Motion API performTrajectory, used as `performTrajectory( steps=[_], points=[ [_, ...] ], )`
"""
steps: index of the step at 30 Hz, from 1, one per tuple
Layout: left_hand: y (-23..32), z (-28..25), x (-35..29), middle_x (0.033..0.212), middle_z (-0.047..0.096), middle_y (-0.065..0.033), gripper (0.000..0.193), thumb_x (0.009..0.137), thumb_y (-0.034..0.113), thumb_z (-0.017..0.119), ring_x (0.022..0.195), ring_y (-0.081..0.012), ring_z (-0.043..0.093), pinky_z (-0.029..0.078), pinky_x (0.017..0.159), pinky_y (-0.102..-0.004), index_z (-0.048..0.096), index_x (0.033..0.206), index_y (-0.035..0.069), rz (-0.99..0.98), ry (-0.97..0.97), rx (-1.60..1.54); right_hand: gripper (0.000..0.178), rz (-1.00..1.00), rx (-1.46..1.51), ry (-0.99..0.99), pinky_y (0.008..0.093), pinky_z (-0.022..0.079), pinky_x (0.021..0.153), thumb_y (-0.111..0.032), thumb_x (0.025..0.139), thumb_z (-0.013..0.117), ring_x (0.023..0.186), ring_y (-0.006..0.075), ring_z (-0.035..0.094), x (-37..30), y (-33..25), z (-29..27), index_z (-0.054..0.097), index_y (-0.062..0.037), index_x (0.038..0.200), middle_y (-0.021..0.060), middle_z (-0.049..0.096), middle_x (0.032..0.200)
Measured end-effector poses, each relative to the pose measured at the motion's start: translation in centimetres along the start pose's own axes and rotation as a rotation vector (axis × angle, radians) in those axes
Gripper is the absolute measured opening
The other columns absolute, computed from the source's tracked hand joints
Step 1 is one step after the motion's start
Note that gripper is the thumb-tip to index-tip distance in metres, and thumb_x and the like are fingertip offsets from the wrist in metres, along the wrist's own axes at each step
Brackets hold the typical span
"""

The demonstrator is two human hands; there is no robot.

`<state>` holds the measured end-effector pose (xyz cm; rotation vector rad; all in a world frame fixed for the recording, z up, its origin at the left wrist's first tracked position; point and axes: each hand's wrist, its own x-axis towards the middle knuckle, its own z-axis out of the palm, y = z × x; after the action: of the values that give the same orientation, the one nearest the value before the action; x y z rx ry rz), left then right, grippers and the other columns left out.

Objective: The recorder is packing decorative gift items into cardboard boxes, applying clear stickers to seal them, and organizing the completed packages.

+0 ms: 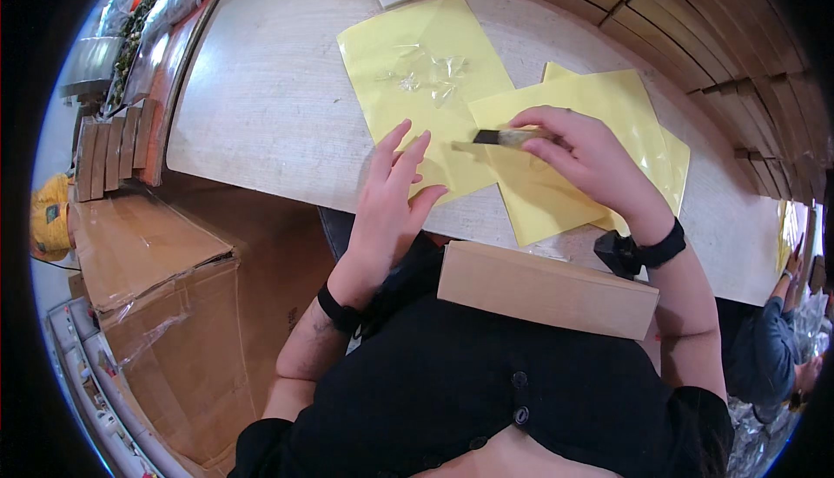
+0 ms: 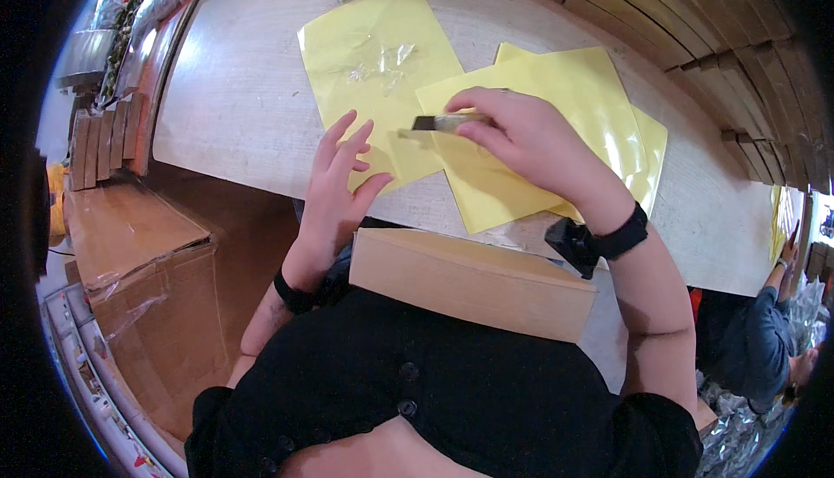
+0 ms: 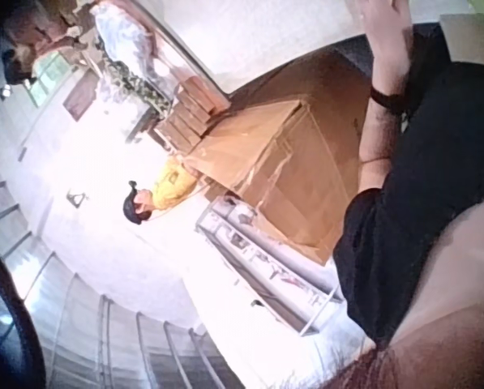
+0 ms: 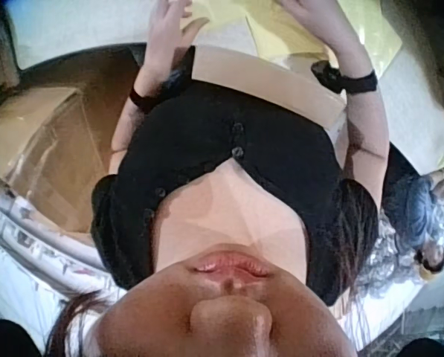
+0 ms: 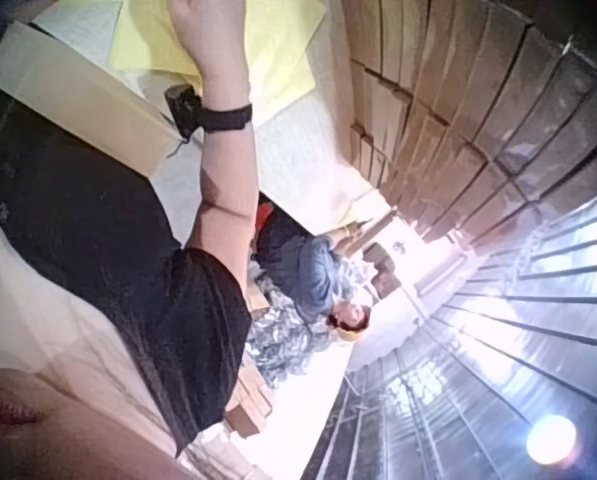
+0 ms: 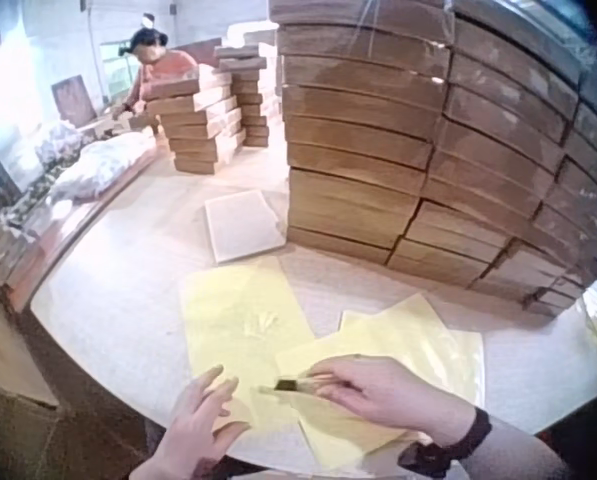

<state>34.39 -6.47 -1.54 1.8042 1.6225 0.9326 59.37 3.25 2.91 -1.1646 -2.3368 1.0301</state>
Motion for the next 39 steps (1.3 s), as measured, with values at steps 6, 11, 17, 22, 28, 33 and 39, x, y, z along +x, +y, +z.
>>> performTrajectory(
  steps=[6,11,17,22,28,33,39],
  points=[
    [-1.2,0.6,0.3,0.139,0.048,-0.0143,0.049,0.080,0.014,0.075,0.101,-0.0281,0.058,0.051,0.089,-0.0385,0.061,0.125,0.003,0.129,-0.049,0.182,0.023,-0.090,-0.044,-0.051,0.0371,0.051,0.078,-0.021,0.093,0.061,0.087,0.0303,0.066,1.5,1.4,2.2,0.067,-0.0078,0.110,0.0136,0.070,0.095],
    [-0.5,0.8,0.6,0.136,0.051,-0.0128,0.040,0.082,0.015,0.072,0.104,-0.0283,0.056,0.049,0.091,-0.0396,0.065,0.121,0.007,0.208,-0.076,0.318,0.022,0.126,0.169,-0.124,0.0331,0.051,0.076,-0.023,0.092,0.064,0.083,0.0246,0.066,1.5,1.5,1.9,0.072,-0.0096,0.107,0.0110,0.071,0.091],
    [0.0,0.5,0.7,0.128,0.054,-0.0120,0.032,0.083,0.015,0.070,0.107,-0.0295,0.056,0.049,0.089,-0.0403,0.067,0.114,0.008,0.281,-0.114,0.324,0.022,0.127,0.182,-0.111,0.0310,0.050,0.073,-0.025,0.091,0.066,0.079,0.0212,0.067,1.2,1.7,2.2,0.073,-0.0121,0.108,0.0089,0.072,0.089],
    [-0.7,0.4,1.0,0.119,0.057,-0.0110,0.024,0.081,0.016,0.072,0.104,-0.0296,0.058,0.051,0.086,-0.0407,0.066,0.102,0.007,0.332,-0.116,0.345,0.023,0.167,0.191,-0.122,0.0265,0.046,0.069,-0.021,0.090,0.068,0.072,0.0134,0.058,1.1,1.4,2.2,0.073,-0.0092,0.110,0.0062,0.069,0.084],
    [-1.1,-3.3,2.3,0.105,0.062,-0.0110,0.014,0.081,0.016,0.072,0.095,-0.0291,0.062,0.052,0.079,-0.0402,0.065,0.088,0.005,0.403,-0.130,0.270,0.023,0.157,0.165,-0.130,0.0258,0.043,0.066,-0.023,0.091,0.067,0.068,0.0117,0.053,1.2,1.1,2.2,0.072,-0.0104,0.110,0.0044,0.065,0.078],
    [4.0,-8.5,4.7,0.094,0.069,-0.0133,0.014,0.091,0.010,0.060,0.088,-0.0239,0.064,0.049,0.077,-0.0338,0.064,0.081,0.001,0.352,-0.084,-0.191,0.022,0.104,0.187,-0.085,0.0275,0.045,0.068,-0.022,0.092,0.064,0.070,0.0149,0.056,0.7,2.1,2.3,0.072,-0.0106,0.110,0.0049,0.066,0.080],
    [11.1,-8.8,5.3,0.093,0.068,-0.0092,0.011,0.085,0.010,0.072,0.085,-0.0135,0.061,0.046,0.079,-0.0253,0.065,0.088,0.002,0.000,-0.752,-0.678,0.022,0.001,-0.366,-0.100,0.0366,0.049,0.080,-0.023,0.092,0.063,0.094,0.0263,0.062,0.2,0.4,0.9,0.071,-0.0142,0.110,0.0076,0.069,0.103]
  ],
)
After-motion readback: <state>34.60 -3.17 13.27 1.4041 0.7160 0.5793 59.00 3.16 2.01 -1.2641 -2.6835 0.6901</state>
